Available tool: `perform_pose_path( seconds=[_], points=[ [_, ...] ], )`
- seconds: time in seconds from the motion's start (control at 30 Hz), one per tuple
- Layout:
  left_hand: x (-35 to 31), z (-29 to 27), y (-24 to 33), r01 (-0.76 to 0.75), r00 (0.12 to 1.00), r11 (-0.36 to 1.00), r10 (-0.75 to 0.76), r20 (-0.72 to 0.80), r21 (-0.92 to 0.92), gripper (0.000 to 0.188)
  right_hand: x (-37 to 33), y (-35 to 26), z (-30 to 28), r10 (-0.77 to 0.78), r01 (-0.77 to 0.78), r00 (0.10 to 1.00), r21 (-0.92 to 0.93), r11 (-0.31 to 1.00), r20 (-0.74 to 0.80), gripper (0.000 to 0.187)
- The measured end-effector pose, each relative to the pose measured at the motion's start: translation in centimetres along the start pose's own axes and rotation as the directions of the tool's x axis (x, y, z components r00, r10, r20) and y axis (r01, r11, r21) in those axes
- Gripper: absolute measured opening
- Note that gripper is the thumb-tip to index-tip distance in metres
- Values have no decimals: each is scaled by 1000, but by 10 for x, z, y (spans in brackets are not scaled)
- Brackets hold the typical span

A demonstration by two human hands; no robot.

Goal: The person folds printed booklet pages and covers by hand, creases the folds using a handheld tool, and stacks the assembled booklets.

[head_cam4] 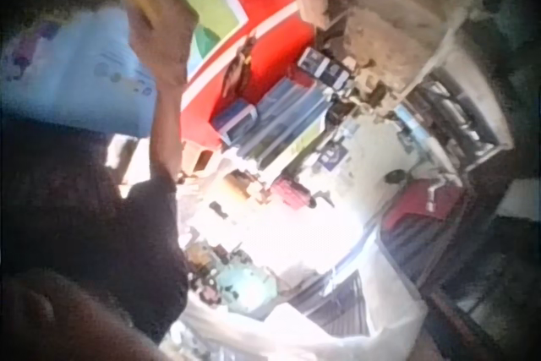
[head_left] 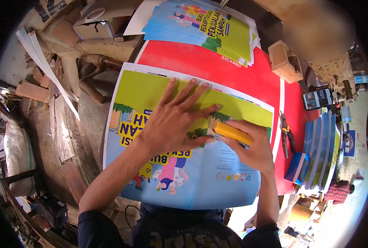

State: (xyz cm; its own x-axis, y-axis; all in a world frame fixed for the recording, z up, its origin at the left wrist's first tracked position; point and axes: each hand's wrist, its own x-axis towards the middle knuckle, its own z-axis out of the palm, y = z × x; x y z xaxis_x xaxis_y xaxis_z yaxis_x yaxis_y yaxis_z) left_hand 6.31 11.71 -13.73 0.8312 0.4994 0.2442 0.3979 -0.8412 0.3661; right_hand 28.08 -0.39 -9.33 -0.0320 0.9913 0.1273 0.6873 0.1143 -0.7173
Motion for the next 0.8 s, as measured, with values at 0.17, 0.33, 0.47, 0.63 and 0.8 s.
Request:
perform_pose_path(
  seconds=[0.17,0.33,0.47,0.63,0.8],
  points=[
    [1,4,-4,-7,999,1000,6,-45,-22,76,-44,-18,-6,124,-123,992,93,988,3,40],
    [-1,7,-5,-26,998,999,27,-56,21,82,-83,-33,16,-16,19,992,-23,1000,128,49],
    [-5,11,-6,-16,999,999,14,-51,-35,97,-93,-26,27,-67,77,985,-59,995,160,51],
    [-9,12,-7,-70,993,995,63,-103,-68,119,-91,-28,30,-79,95,983,-92,991,168,54],
    [-10,16,-8,-59,993,995,51,-106,-75,120,-87,-39,27,-145,196,964,-222,955,225,55]
  ],
)
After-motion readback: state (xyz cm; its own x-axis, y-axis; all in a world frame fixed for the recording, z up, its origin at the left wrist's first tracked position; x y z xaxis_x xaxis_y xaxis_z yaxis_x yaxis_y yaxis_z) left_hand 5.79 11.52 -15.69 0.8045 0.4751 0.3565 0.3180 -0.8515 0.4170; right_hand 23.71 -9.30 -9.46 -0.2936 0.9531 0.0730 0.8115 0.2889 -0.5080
